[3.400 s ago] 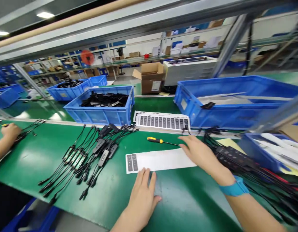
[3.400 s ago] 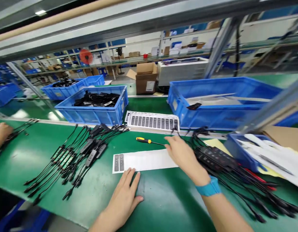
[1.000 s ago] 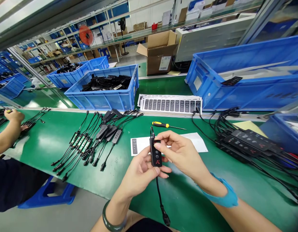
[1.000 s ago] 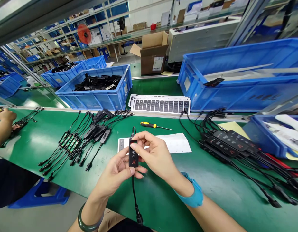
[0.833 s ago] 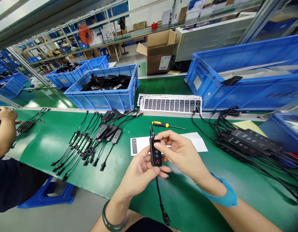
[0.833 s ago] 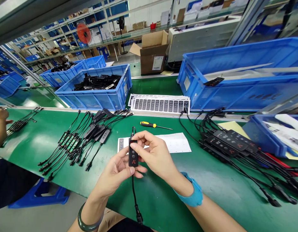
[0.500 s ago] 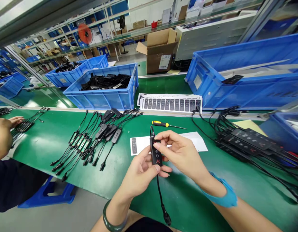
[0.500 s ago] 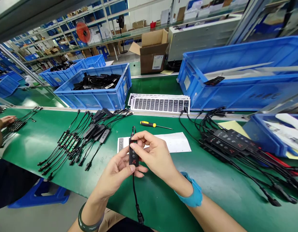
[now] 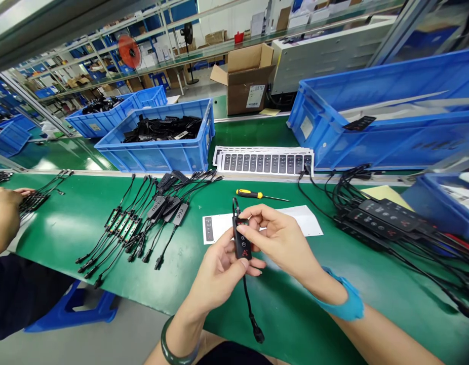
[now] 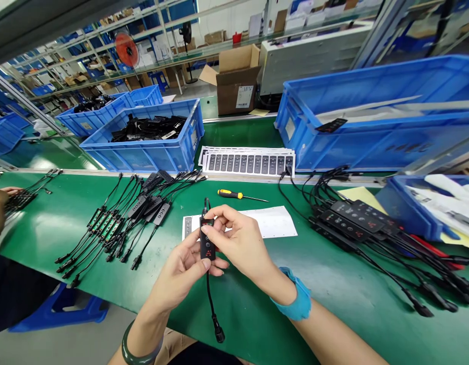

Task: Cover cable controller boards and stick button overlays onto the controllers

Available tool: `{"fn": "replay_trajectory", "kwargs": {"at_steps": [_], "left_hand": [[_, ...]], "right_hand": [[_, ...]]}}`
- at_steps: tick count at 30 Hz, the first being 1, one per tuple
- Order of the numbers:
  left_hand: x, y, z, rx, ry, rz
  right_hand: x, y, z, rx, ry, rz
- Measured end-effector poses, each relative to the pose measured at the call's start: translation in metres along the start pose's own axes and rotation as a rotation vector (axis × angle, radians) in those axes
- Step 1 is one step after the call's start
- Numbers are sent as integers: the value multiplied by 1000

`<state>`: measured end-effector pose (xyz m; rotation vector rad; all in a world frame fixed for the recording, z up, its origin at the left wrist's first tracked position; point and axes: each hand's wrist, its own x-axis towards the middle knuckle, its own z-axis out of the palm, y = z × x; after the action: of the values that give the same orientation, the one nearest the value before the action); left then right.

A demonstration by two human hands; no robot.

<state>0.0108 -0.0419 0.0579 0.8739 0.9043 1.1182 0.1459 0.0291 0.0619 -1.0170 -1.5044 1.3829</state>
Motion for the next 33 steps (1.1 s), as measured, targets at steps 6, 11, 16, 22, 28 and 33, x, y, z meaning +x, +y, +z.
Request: {"fn": "replay_trajectory", "kwargs": {"at_steps": [6, 11, 16, 22, 28, 33], "left_hand": [[2, 0, 1, 24, 39, -2], [2, 0, -3, -30, 25, -7], [1, 2, -9, -78, 5, -50], [1, 4, -6, -74, 21, -70], [1, 6, 0, -59, 28, -99], [-2, 6, 0, -116, 4, -152]], "right_hand": [[6, 2, -3, 110, -28, 76], [9, 5, -12, -134, -174, 34], [7, 7, -14, -336, -263, -105], [6, 1, -10, -302, -268, -134], [5, 0, -4, -233, -167, -89], [6, 2, -4, -247, -75, -90]]}}
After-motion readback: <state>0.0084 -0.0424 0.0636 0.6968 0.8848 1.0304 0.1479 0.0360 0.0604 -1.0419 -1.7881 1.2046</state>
